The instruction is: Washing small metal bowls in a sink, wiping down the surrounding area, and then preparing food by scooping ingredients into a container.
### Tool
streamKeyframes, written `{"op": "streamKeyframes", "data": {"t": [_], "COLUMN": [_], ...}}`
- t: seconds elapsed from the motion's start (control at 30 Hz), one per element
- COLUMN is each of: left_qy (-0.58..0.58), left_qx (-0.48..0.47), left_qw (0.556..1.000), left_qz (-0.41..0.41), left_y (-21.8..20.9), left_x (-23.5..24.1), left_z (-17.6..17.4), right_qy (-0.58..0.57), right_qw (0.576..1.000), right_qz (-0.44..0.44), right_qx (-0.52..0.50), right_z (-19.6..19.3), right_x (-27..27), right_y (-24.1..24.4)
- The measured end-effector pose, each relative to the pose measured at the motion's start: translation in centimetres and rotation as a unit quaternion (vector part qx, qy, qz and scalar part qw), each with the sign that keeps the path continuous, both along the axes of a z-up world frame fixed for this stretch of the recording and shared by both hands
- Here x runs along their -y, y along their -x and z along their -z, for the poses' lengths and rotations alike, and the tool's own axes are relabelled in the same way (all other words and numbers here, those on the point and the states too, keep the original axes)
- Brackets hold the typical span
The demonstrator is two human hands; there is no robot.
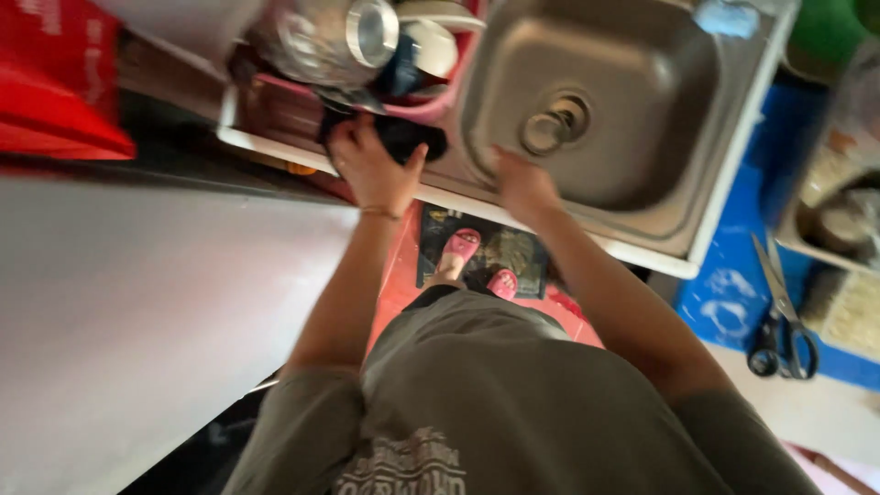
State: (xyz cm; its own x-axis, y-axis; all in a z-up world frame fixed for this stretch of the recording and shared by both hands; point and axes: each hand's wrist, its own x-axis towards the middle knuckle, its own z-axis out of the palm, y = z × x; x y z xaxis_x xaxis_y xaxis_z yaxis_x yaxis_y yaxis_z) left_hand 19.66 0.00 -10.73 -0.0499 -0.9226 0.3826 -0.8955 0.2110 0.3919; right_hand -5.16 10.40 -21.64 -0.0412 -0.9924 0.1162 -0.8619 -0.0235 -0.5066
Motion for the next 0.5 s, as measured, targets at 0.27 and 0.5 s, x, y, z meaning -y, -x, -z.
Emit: {"op": "streamKeyframes", "data": {"t": [0.27, 0.5], "left_qy": [-0.039, -0.049], "left_qx": [0.024, 0.014], "left_qw": [0.993, 0.98], "left_qz": [0.109, 0.191], "left_y": [1.1, 3.1], "left_x": [-0.4, -2.3], "left_z": [2.2, 0.3], "right_qy": [-0.117, 0.016], "right_qw": [0.959, 0.976], "right_qz": [0.211, 0.187], "right_qx": [0.152, 0.107], "right_z": [-10.0, -9.1], "right_x": [-8.2, -9.3], "right_y": [2.8, 1.6]}}
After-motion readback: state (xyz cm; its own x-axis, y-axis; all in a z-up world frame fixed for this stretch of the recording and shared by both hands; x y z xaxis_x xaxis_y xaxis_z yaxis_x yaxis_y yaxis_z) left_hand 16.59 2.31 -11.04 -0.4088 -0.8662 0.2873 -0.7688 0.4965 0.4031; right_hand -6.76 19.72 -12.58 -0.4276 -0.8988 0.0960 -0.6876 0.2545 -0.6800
